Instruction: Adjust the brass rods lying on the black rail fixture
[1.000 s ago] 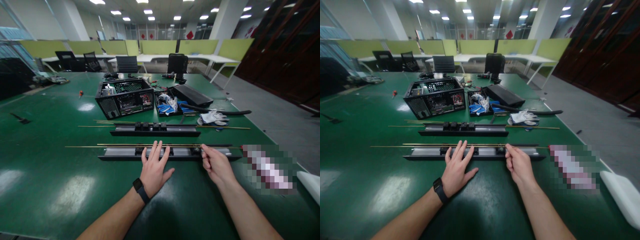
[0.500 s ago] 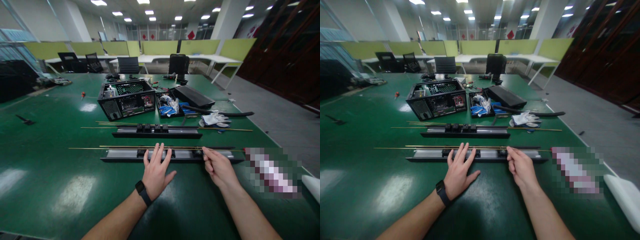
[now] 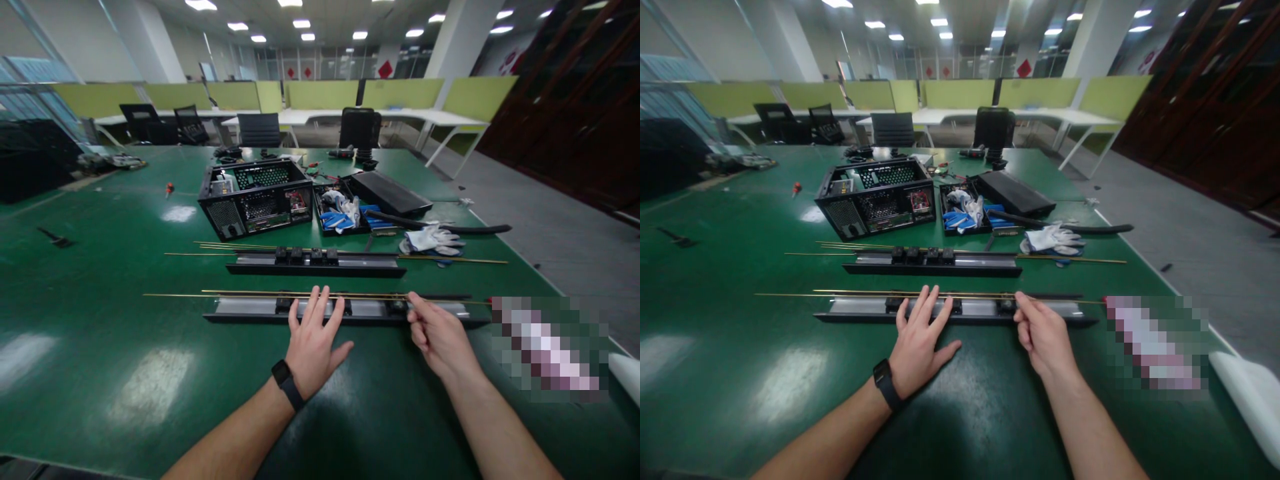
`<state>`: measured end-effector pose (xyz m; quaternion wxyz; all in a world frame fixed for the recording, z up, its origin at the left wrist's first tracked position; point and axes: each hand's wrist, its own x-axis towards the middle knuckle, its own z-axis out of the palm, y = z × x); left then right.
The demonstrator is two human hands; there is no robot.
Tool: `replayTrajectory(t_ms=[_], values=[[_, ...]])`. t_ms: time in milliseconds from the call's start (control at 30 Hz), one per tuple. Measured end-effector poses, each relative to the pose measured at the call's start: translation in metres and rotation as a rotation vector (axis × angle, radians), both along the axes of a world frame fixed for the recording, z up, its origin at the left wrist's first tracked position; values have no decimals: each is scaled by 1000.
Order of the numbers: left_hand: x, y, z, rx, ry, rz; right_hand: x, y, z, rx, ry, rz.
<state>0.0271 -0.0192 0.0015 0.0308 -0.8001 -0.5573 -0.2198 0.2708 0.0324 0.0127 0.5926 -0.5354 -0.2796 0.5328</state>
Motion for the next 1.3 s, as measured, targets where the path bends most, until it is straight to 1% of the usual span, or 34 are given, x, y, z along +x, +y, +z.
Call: replayTrajectory(t_ms=[133,500,700,933,1133,1300], values=[[0,0,0,8,2,0,-1,0,0,0,-22,14],[0,-1,0,-9,0,-4,-1,1,0,4,29,-1],[0,-1,0,-9,-5,-9,0,0,-3,12,-6,-5],[-1,-1,-1,-2,0,-3,-1,-1,-2,10,-32,20],[0,-1,0,8,-3,-9,-3,0,-1,17,-10,-5],[0,-2,0,-3,-5,-10,-1,1,-3,15,6,-11]])
